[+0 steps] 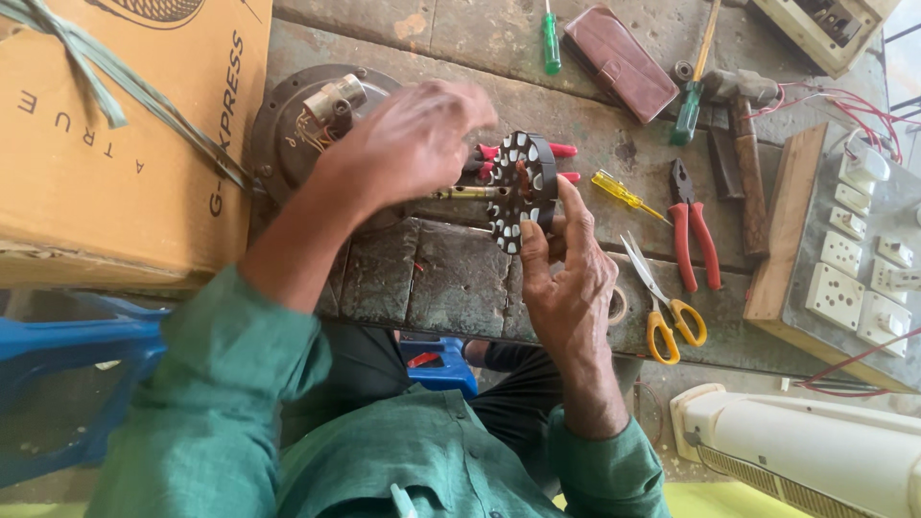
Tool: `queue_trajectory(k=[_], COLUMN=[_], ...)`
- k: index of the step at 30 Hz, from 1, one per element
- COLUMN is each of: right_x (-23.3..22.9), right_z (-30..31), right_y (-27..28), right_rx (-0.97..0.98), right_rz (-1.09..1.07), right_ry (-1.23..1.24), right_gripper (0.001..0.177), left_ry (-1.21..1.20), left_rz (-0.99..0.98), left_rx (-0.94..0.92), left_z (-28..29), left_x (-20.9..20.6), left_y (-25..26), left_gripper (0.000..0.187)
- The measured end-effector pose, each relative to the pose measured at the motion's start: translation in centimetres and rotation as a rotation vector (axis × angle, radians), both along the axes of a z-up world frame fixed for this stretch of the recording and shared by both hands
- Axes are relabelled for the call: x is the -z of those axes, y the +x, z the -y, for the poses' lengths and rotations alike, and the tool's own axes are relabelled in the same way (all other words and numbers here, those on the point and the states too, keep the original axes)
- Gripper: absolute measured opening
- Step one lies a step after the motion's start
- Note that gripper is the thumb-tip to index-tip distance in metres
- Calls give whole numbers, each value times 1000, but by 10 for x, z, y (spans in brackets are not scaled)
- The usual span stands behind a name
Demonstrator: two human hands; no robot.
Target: The person uses a yellow screwdriver to adjust and tighten components on a small electrical motor or switch assembly. They repeatedly rotate the part, probe internal contacts, and make fine adjustments while seated at a cluttered workbench.
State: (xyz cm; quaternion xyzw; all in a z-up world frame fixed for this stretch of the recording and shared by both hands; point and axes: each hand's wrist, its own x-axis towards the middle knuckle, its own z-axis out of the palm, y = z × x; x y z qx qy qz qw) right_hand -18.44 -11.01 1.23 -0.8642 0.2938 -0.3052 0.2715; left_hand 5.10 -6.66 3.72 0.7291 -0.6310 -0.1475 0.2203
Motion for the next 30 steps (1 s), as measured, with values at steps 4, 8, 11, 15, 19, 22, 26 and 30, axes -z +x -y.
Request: queue_trajectory(k=[4,8,11,15,19,22,26,30], right_x=[0,-1,-2,-3,-4,-4,-3,-2], right_z=[1,0,0,0,-1,-1,3,8], right_y=[1,2,3,2,3,2,1,-4], right_rx=[-4,-2,-5,-19,-26,-5,6,3], right_rz=[-15,-3,-3,8,21,16,11,14], right_ry=[11,23,22,26,46,46,61,33], right_gripper=[51,51,51,50,50,49,50,50], left_ry=[-557,-731,-749,-628,-421,-69,166,347], left_rz=[572,333,203,271,260,206,88,-146], left_rx=[-96,-252,-196,-170,-63,-53,5,-15], left_z=[-44,-65,-70,-71,-52,-39,-26,-16], left_x=[-1,15,26,24,20,11,-9,-18], left_y=[-15,-39,-63,-59,-34,-20,-11,-6], left_gripper=[46,18,25,40,31,16,15,22])
